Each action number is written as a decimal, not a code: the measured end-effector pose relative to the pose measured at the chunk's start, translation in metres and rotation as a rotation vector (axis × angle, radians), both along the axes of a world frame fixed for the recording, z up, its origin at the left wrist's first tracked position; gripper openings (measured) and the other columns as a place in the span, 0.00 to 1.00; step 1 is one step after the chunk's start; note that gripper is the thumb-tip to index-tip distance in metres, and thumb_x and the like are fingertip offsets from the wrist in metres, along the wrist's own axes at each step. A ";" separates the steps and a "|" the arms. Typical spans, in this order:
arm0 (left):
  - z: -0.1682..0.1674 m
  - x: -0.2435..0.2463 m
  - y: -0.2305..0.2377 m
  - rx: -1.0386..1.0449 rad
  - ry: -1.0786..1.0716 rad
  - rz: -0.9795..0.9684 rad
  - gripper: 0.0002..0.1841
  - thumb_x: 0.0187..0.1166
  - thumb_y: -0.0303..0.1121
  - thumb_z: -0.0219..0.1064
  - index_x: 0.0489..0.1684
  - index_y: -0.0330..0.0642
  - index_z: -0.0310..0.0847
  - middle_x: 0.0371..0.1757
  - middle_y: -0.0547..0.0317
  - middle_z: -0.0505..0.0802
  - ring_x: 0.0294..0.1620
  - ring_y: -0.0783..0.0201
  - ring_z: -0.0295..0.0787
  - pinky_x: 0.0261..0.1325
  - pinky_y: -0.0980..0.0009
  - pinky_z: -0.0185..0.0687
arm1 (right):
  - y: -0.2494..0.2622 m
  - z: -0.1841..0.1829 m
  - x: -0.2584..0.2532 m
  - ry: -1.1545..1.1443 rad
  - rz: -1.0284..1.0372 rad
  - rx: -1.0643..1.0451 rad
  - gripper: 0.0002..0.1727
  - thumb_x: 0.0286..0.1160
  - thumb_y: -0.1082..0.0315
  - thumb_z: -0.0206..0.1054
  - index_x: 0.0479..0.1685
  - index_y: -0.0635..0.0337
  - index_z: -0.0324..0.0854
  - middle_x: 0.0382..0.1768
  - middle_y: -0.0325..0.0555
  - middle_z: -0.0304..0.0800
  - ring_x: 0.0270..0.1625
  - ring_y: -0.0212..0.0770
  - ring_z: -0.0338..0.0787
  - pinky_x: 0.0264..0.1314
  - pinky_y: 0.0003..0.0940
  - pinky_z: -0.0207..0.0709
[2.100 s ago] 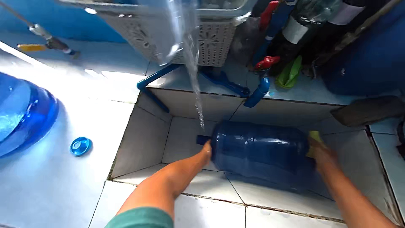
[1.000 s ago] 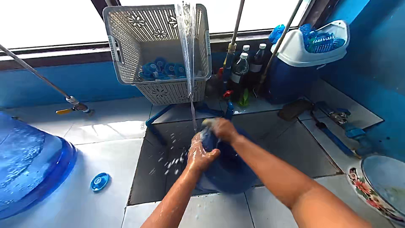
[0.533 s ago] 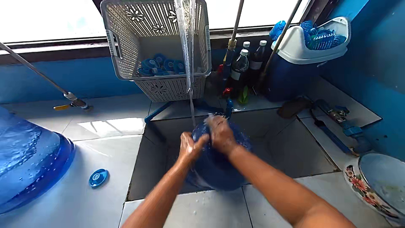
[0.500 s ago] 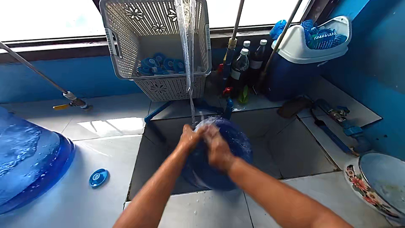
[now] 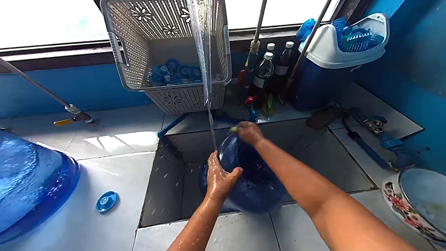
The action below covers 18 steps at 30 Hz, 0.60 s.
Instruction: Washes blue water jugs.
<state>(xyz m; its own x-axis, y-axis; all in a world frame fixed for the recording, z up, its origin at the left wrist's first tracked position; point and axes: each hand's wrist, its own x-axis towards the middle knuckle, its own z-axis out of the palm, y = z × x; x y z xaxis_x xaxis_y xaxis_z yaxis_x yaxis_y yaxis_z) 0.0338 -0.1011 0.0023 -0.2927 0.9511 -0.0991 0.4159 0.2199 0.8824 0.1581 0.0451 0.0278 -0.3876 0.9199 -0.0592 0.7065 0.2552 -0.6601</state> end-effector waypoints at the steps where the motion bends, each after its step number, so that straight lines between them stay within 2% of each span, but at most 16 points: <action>1: 0.002 -0.001 0.000 0.006 -0.009 0.017 0.56 0.52 0.44 0.84 0.86 0.30 0.56 0.84 0.34 0.70 0.82 0.48 0.70 0.82 0.54 0.67 | 0.011 0.001 0.005 -0.056 -0.072 -0.039 0.18 0.88 0.65 0.55 0.60 0.67 0.87 0.60 0.67 0.89 0.68 0.66 0.86 0.71 0.69 0.73; 3: 0.002 -0.001 0.002 0.048 -0.017 0.044 0.56 0.49 0.43 0.84 0.84 0.29 0.58 0.82 0.34 0.72 0.80 0.48 0.72 0.81 0.55 0.69 | -0.009 -0.003 -0.008 -0.062 -0.011 0.081 0.18 0.85 0.66 0.58 0.61 0.67 0.86 0.61 0.66 0.89 0.70 0.65 0.85 0.73 0.67 0.74; 5: -0.005 0.000 -0.003 0.109 -0.041 0.055 0.57 0.50 0.40 0.85 0.85 0.24 0.55 0.82 0.30 0.71 0.83 0.48 0.69 0.84 0.57 0.65 | -0.052 -0.009 -0.031 0.093 0.222 0.265 0.17 0.81 0.69 0.59 0.56 0.66 0.91 0.59 0.62 0.92 0.71 0.58 0.86 0.78 0.55 0.73; 6: -0.007 0.000 -0.009 0.130 -0.042 0.072 0.58 0.52 0.41 0.85 0.85 0.22 0.53 0.82 0.29 0.70 0.83 0.47 0.68 0.85 0.58 0.63 | -0.058 -0.008 -0.036 0.173 0.311 0.285 0.17 0.80 0.72 0.58 0.56 0.65 0.92 0.59 0.60 0.93 0.72 0.57 0.86 0.80 0.53 0.72; 7: -0.009 0.000 -0.017 0.128 -0.044 0.098 0.56 0.54 0.41 0.84 0.85 0.23 0.53 0.82 0.29 0.71 0.82 0.47 0.70 0.83 0.57 0.66 | -0.054 -0.006 -0.034 0.179 0.337 0.272 0.18 0.82 0.73 0.57 0.58 0.65 0.91 0.61 0.60 0.92 0.73 0.56 0.85 0.81 0.53 0.71; 9: -0.008 0.004 -0.028 0.087 -0.100 0.160 0.56 0.54 0.42 0.84 0.85 0.27 0.53 0.81 0.31 0.71 0.78 0.48 0.75 0.79 0.56 0.72 | -0.023 -0.005 -0.014 0.055 0.168 0.233 0.20 0.85 0.72 0.54 0.69 0.64 0.84 0.67 0.62 0.88 0.74 0.59 0.84 0.79 0.58 0.73; 11: 0.000 0.005 -0.024 0.044 -0.149 0.153 0.53 0.56 0.45 0.84 0.80 0.26 0.55 0.75 0.31 0.74 0.72 0.48 0.78 0.74 0.56 0.77 | -0.011 -0.015 0.000 -0.024 -0.025 0.230 0.24 0.86 0.71 0.54 0.80 0.62 0.76 0.75 0.63 0.81 0.78 0.63 0.80 0.79 0.63 0.71; 13: 0.014 -0.014 0.014 -0.009 -0.123 0.029 0.40 0.70 0.48 0.76 0.69 0.21 0.64 0.60 0.31 0.82 0.60 0.48 0.84 0.65 0.53 0.81 | -0.063 -0.037 -0.006 0.095 0.079 0.412 0.24 0.80 0.72 0.58 0.75 0.69 0.79 0.77 0.65 0.79 0.83 0.63 0.75 0.86 0.59 0.64; 14: 0.020 -0.031 0.042 -0.039 -0.092 -0.098 0.32 0.78 0.46 0.71 0.62 0.20 0.70 0.52 0.34 0.86 0.53 0.50 0.85 0.61 0.54 0.81 | -0.105 -0.047 -0.008 0.236 0.193 0.487 0.22 0.77 0.74 0.58 0.67 0.70 0.85 0.74 0.64 0.83 0.82 0.62 0.78 0.87 0.56 0.66; 15: 0.026 -0.052 0.069 -0.092 -0.048 -0.268 0.28 0.82 0.45 0.68 0.62 0.23 0.74 0.53 0.36 0.87 0.54 0.50 0.84 0.62 0.52 0.79 | -0.140 -0.054 -0.006 0.340 0.329 0.533 0.20 0.79 0.74 0.56 0.64 0.67 0.88 0.71 0.61 0.87 0.81 0.60 0.80 0.87 0.55 0.68; 16: 0.032 -0.072 0.089 -0.162 -0.013 -0.423 0.28 0.81 0.40 0.70 0.72 0.28 0.72 0.63 0.36 0.87 0.64 0.48 0.83 0.70 0.49 0.77 | -0.159 -0.058 0.000 0.394 0.453 0.555 0.19 0.80 0.74 0.55 0.61 0.65 0.90 0.70 0.58 0.89 0.80 0.59 0.81 0.86 0.55 0.69; 17: 0.034 -0.084 0.100 -0.210 0.016 -0.516 0.35 0.73 0.33 0.77 0.81 0.33 0.68 0.69 0.36 0.85 0.69 0.46 0.83 0.74 0.48 0.76 | -0.157 -0.059 0.011 0.378 0.497 0.567 0.19 0.82 0.72 0.54 0.60 0.63 0.91 0.69 0.55 0.89 0.80 0.57 0.81 0.86 0.54 0.68; 18: 0.033 -0.086 0.099 -0.213 0.003 -0.528 0.42 0.64 0.29 0.82 0.83 0.36 0.66 0.70 0.37 0.85 0.69 0.48 0.84 0.73 0.50 0.79 | -0.137 -0.059 0.027 0.309 0.441 0.566 0.19 0.82 0.72 0.54 0.60 0.63 0.90 0.70 0.55 0.89 0.80 0.57 0.81 0.87 0.55 0.68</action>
